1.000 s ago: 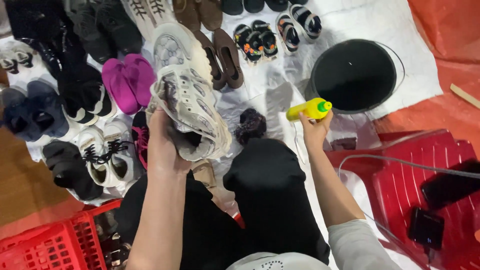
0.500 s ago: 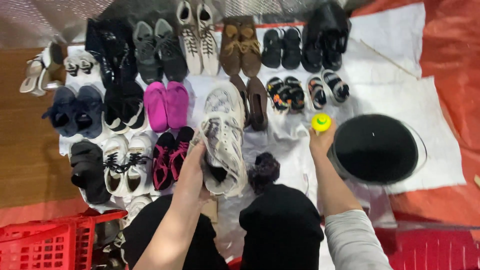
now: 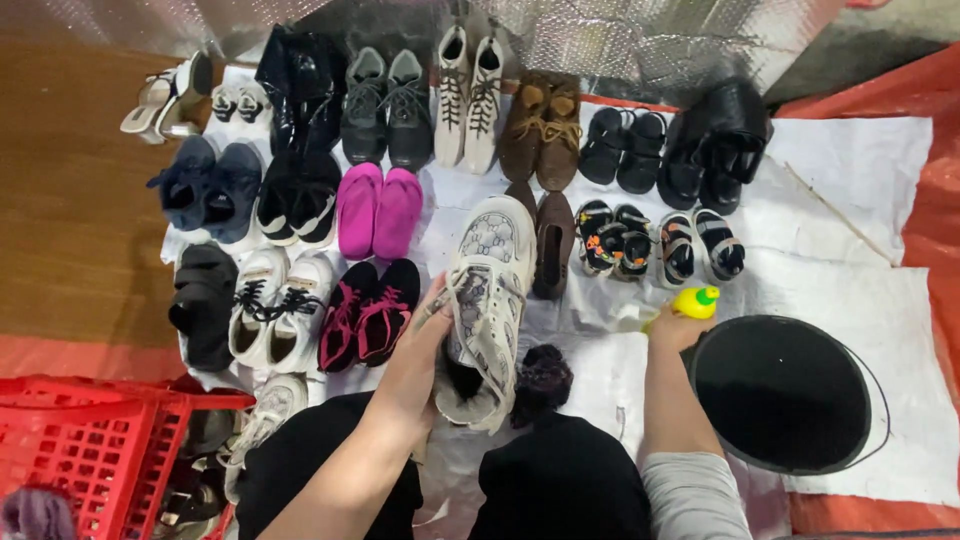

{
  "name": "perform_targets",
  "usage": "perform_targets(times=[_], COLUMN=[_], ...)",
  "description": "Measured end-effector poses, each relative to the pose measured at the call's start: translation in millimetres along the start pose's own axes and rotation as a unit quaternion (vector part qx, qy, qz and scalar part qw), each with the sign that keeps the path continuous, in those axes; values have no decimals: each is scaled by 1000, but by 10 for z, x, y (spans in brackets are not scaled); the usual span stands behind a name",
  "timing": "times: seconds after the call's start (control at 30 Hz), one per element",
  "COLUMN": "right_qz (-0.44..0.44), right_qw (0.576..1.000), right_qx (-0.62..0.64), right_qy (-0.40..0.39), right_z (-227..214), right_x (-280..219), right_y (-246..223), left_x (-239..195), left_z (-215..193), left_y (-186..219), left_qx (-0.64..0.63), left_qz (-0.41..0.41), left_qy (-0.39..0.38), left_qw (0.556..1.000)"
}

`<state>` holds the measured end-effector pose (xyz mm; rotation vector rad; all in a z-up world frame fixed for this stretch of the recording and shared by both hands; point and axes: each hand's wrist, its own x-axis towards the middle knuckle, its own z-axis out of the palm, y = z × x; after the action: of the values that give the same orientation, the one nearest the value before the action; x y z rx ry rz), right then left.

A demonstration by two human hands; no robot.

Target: The person scrubs a white sneaker with a toothbrush and cleaning solution, then wipes it with a cloth. They repeat this process, applying more solution from a yellow bottle and scrubbing the shoe again.

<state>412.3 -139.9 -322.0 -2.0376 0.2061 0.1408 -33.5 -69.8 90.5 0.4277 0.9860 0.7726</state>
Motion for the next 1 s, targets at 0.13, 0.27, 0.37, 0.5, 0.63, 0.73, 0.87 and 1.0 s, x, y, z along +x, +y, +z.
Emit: perform_targets(times=[0.13,0.27,0.37,0.5,0.63,0.73,0.87,1.0], right_qz=[50,86,82,167,252,283,292,170], right_qw=[996,996,990,985,967,958,954,982], right_qx=[66,-2,-98,38,27,-22,-47,66], right_qy=[22,5,-56,-17,-26,-42,-40,-39], right_z=[-114,-126,-65,-134,-134,-100,28,-161], right_x=[-348,-245,-98,-232,-244,-164,88,-115], right_y=[-392,-387,-393,-529,-609,-510,-243,38], left_x=[-90,-176,-160,-240,-246,-281,-274,-211], left_z=[24,117,99,167,227,235,195,60], left_y=[77,199,172,239,252,278,276,113], left_qx=[10,48,42,55,12,23,77,41], left_qz=[0,-75,-70,-88,-100,-97,-98,-14], left_qy=[0,30,23,32,42,30,2,-64], left_qw=[1000,996,996,994,994,995,992,997])
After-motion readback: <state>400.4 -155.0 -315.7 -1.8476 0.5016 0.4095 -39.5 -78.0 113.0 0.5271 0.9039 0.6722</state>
